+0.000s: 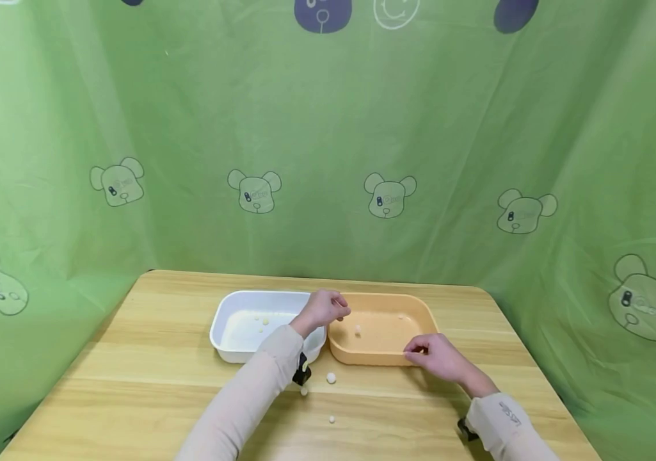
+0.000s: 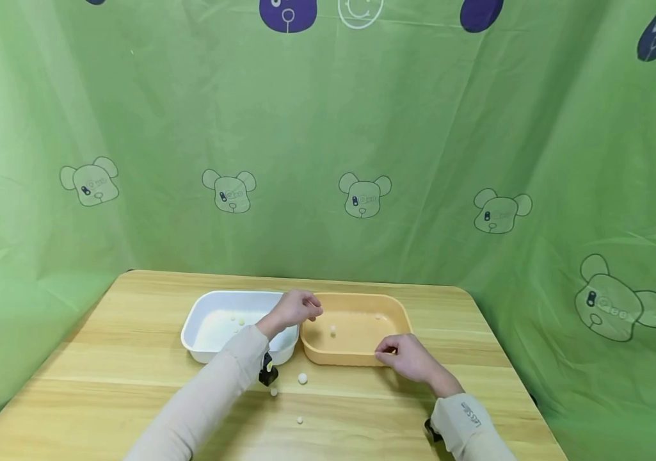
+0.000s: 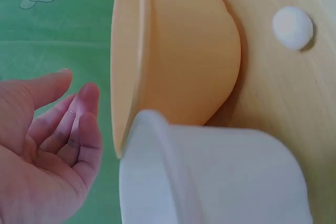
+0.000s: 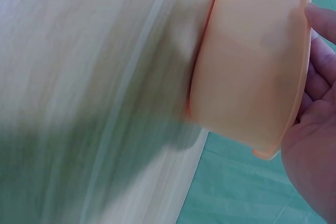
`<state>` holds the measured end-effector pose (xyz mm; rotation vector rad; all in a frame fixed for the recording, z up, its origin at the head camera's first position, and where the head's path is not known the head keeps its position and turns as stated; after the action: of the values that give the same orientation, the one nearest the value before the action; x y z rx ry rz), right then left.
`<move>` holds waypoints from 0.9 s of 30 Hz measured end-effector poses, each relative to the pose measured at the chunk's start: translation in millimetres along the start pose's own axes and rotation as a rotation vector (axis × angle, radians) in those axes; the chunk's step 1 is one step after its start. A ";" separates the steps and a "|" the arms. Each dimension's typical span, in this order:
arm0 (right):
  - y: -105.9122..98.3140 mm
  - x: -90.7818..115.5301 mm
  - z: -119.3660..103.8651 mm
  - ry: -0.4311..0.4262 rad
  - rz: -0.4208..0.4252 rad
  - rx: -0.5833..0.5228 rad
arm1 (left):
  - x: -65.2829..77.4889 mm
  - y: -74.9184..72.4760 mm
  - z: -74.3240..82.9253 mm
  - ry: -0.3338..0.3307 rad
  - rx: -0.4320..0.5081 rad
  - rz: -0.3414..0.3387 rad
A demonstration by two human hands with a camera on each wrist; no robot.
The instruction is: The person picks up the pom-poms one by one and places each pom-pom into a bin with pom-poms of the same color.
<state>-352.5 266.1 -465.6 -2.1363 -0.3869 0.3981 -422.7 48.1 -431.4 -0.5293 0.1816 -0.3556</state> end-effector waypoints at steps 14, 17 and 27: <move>0.9 0.1 0.8 0.001 -0.011 -0.006 | 50.5 -4.0 5.7 0.186 -0.093 -0.259; 0.9 0.0 -0.1 -0.013 -0.016 -0.020 | 63.5 -3.9 1.3 0.189 -0.062 -0.283; 2.4 0.2 -0.5 -0.014 -0.031 -0.034 | 111.8 -0.6 -19.3 0.208 -0.051 -0.338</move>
<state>-351.8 264.5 -467.4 -2.1589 -0.4367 0.3918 -324.7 -3.3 -456.2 -0.5740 0.3041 -0.7380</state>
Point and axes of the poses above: each hand's wrist, its own x-axis away from the middle knuckle, its own y-axis out of the palm, z = x × y, the point moved 9 cm from there along -x, towards the middle knuckle, and after that the axes turned 2 degrees about x, right-handed, at the moved point
